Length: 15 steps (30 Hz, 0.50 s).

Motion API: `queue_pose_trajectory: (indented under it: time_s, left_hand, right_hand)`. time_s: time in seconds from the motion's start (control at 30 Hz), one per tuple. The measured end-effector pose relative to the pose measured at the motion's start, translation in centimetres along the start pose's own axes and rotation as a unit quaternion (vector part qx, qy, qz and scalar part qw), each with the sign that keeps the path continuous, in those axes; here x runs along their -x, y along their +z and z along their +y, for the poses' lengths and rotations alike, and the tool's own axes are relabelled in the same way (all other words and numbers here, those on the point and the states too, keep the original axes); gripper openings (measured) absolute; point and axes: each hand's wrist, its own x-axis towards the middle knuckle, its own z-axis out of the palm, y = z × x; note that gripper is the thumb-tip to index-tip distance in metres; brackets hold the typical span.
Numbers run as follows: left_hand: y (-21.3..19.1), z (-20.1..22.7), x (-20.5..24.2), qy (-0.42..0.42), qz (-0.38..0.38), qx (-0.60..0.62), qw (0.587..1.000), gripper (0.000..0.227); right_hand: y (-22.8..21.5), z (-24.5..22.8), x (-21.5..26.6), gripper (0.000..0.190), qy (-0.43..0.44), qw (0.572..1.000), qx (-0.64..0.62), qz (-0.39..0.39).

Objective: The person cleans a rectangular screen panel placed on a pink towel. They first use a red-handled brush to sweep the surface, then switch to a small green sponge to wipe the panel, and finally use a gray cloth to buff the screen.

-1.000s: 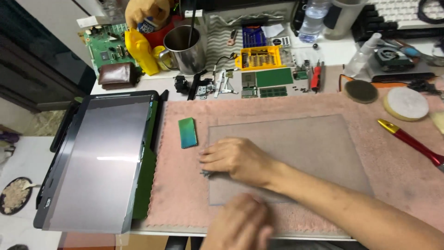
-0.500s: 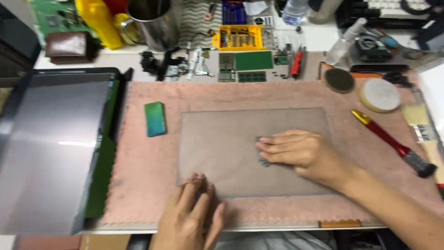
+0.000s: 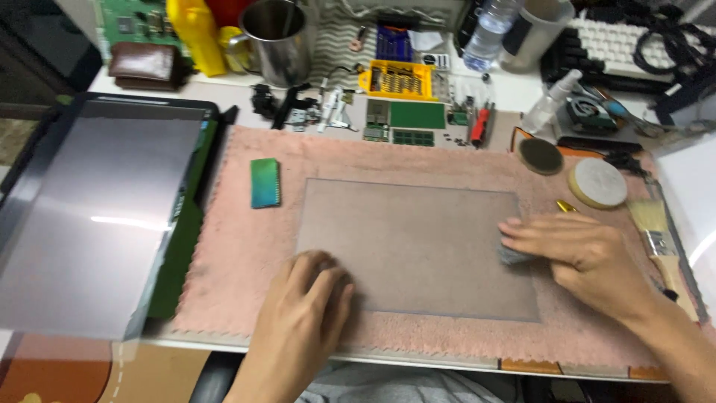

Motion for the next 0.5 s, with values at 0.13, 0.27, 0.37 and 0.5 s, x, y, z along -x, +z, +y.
queue_pose_trajectory:
  time_s: [0.13,0.27,0.37,0.5]
  left_hand:
    - [0.6,0.0,-0.7,0.005,-0.005,0.003,1.0,0.027]
    - [2.5,-0.2,-0.1,-0.022,0.002,-0.05,0.999,0.035]
    - [3.5,-0.3,0.4,-0.048,-0.016,-0.086,0.995,0.035]
    - [3.0,-0.3,0.2,-0.052,-0.011,-0.083,0.995,0.031]
  right_hand:
    - [2.9,-4.9,-8.3,0.082,-0.049,0.994,-0.07,0.066]
    - [9.0,-9.1,-16.6,0.075,-0.093,0.985,-0.122,0.083]
    - [13.2,-12.1,-20.1,0.06,-0.11,0.973,-0.181,0.093]
    - [15.8,-13.3,-21.3,0.025,-0.177,0.971,-0.141,0.074]
